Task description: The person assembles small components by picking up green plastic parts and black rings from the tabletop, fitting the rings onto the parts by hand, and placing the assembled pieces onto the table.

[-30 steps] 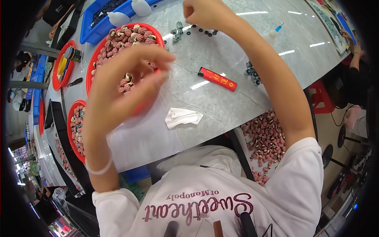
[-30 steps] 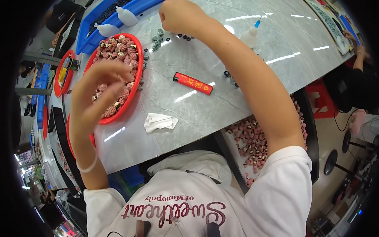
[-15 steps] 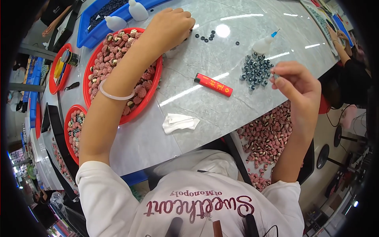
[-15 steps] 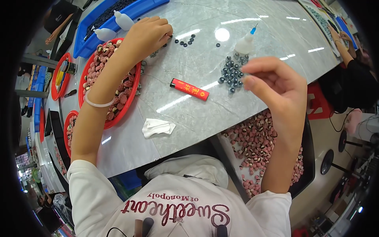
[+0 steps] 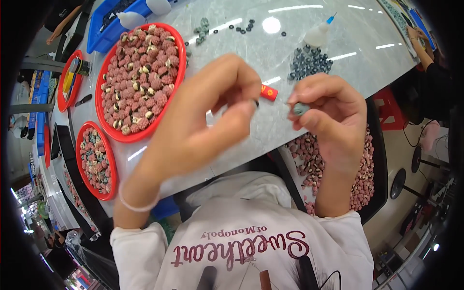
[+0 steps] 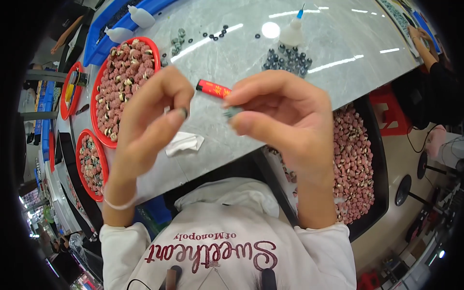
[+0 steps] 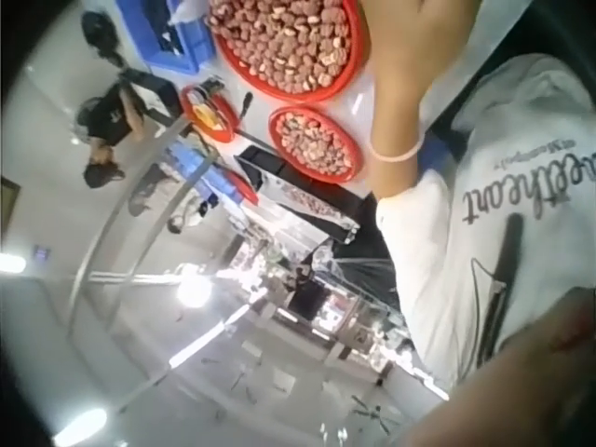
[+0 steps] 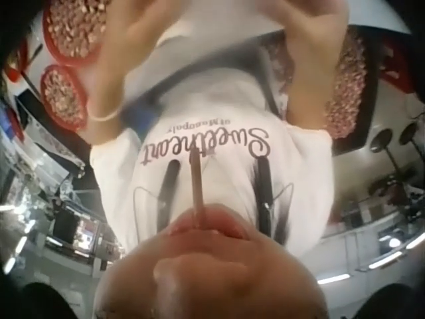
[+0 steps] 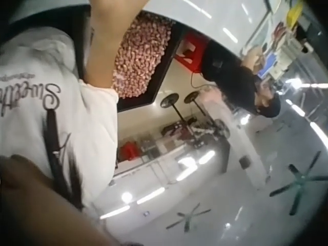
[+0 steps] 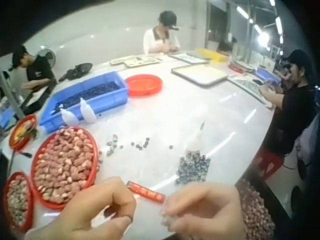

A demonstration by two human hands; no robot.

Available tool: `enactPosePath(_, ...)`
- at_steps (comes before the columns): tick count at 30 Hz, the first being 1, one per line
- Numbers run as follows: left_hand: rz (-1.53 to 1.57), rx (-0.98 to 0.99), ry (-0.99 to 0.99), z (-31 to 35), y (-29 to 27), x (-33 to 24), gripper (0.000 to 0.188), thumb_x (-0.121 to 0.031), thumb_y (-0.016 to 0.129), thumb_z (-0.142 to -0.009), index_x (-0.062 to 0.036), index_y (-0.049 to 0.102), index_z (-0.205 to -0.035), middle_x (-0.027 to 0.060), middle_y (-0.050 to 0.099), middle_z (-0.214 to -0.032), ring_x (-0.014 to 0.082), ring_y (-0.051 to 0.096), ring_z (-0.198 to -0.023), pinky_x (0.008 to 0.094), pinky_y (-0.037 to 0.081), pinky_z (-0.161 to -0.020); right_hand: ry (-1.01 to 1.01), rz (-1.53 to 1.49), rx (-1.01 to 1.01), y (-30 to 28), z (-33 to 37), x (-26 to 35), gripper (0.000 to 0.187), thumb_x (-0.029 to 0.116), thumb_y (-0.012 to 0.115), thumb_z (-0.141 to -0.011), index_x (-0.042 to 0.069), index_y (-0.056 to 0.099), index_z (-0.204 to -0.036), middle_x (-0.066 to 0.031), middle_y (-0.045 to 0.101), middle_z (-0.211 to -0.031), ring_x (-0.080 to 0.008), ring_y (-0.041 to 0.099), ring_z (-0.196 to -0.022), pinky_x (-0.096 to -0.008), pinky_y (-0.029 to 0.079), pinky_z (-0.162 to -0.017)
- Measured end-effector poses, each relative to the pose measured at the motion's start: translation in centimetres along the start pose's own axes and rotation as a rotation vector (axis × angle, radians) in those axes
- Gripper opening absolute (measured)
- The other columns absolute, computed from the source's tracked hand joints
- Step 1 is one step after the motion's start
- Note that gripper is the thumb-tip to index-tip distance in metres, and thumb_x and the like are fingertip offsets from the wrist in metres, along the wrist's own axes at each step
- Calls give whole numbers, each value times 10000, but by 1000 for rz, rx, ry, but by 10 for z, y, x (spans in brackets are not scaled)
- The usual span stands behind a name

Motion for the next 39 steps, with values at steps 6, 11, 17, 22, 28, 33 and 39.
enactPosePath(6, -44, -185, 189, 38, 21, 2, 153, -143, 525, -797, -6, 471, -839, 62, 454, -789, 145, 396, -732, 259, 318, -679, -223, 44, 104, 29, 12, -13, 200, -50, 696, -672, -39, 562, -821, -175, 586, -829, -188, 599, -738, -226, 496, -605)
enactPosePath(11, -202, -248, 212, 52, 24, -4, 128, -104, 562, -808, -14, 492, -866, 69, 470, -805, 143, 405, -746, 238, 324, -644, -288, 202, 115, 39, 24, -5, 201, -80, 689, -664, -52, 577, -828, -179, 586, -826, -201, 612, -742, -232, 502, -613)
enactPosePath(17, -444, -563, 540, 71, 32, -9, 310, 7, 715, -614, -56, 597, -893, 66, 560, -824, 153, 516, -633, 224, 343, -491, -317, 161, 161, 48, 30, -8, 193, -78, 684, -672, -65, 578, -832, -191, 587, -820, -200, 616, -715, -241, 509, -608)
enactPosePath(22, -610, -577, 624, 76, 34, -13, 298, -24, 726, -598, -62, 636, -879, 43, 562, -823, 128, 512, -623, 226, 329, -500, -161, -79, 136, 51, 32, -9, 175, -35, 690, -694, -61, 568, -816, -200, 586, -818, -193, 611, -686, -242, 509, -591)
enactPosePath(28, -408, -455, 573, 70, 32, -4, 250, -38, 683, -676, -48, 600, -911, 74, 524, -856, 132, 509, -641, 230, 369, -523, 152, -339, 37, 52, 34, -14, 199, -7, 706, -694, -47, 548, -807, -178, 578, -791, -169, 590, -624, -233, 485, -547)
enactPosePath(33, -190, -423, 447, 70, 26, 14, 334, -63, 664, -744, -10, 542, -1051, 149, 483, -1018, 122, 492, -629, 208, 394, -524, 42, -205, 97, 25, 29, -24, 183, 91, 677, -750, -14, 585, -868, -142, 551, -850, -145, 561, -687, -210, 443, -538)
enactPosePath(39, -84, -677, 143, 91, -6, 34, 260, 3, 561, -771, 18, 504, -1024, 122, 478, -1001, 101, 479, -681, 210, 401, -641, 50, 596, -473, -67, 20, -18, 142, -10, 599, -747, -2, 614, -889, -48, 592, -837, -112, 536, -701, -211, 426, -656)
Point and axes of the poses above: each hand's wrist, its own z-axis away from the middle knuckle, its own y-axis out of the palm, x = y × z, the point moved 3 cm from there along -z, towards the middle knuckle
